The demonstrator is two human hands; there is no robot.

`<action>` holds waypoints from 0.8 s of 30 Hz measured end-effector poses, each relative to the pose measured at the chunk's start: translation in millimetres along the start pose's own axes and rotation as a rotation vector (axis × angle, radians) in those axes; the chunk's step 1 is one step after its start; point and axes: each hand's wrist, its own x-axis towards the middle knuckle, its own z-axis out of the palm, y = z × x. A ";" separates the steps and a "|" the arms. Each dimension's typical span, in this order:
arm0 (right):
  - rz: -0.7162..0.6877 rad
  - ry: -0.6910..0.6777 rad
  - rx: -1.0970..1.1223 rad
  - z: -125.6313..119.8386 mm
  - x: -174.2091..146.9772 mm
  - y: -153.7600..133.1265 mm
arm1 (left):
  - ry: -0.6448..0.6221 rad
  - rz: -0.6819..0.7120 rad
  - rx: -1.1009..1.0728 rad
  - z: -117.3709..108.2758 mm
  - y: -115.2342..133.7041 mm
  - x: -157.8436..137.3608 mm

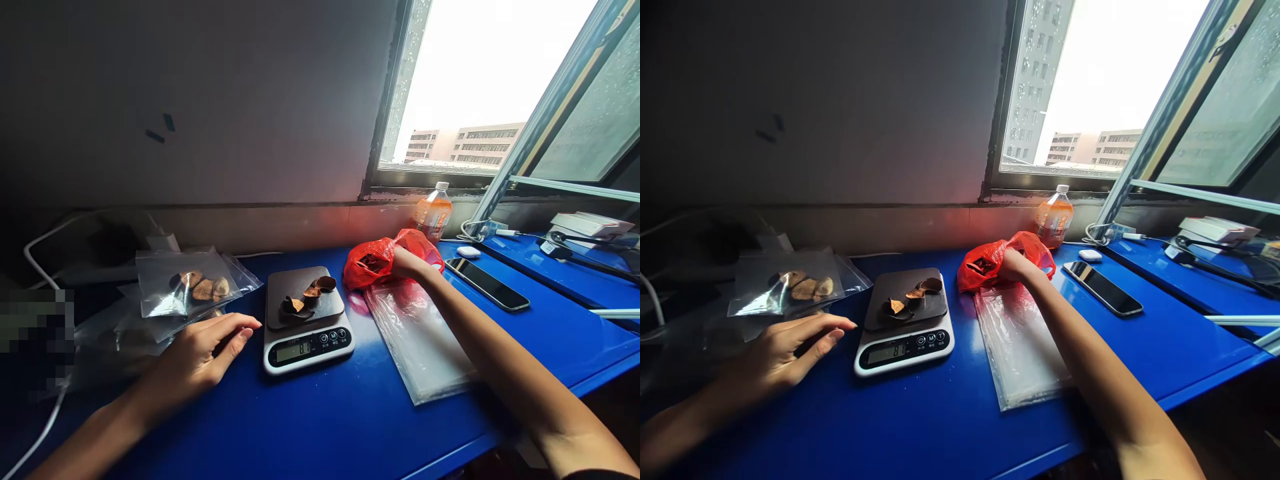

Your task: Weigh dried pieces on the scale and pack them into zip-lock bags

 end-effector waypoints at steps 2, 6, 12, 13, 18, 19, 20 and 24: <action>-0.033 -0.061 0.057 0.1 4.9 -2.3 | 0.000 0.003 0.017 -1.7 -1.8 0.1; -0.023 -0.099 0.130 2.2 11.3 -0.8 | -0.011 0.002 0.033 -2.6 -5.7 -1.8; 0.050 -0.029 0.186 1.0 6.6 13.5 | -0.029 0.021 0.055 -5.2 -8.5 -2.6; 0.069 0.000 0.196 -0.6 3.6 17.0 | -0.026 0.022 0.064 -5.5 -8.7 -2.4; 0.263 0.238 0.292 -7.0 -11.6 29.7 | -0.028 0.004 0.093 -3.8 -12.8 -3.4; 0.275 0.244 0.318 -7.4 -13.1 29.9 | -0.031 0.000 0.094 -3.4 -14.3 -3.7; 0.264 0.218 0.357 -7.7 -13.6 29.2 | -0.032 0.000 0.092 -3.1 -15.8 -3.9; 0.148 0.028 0.434 -7.6 -3.9 19.5 | -0.032 0.003 0.078 -2.4 -19.6 -2.9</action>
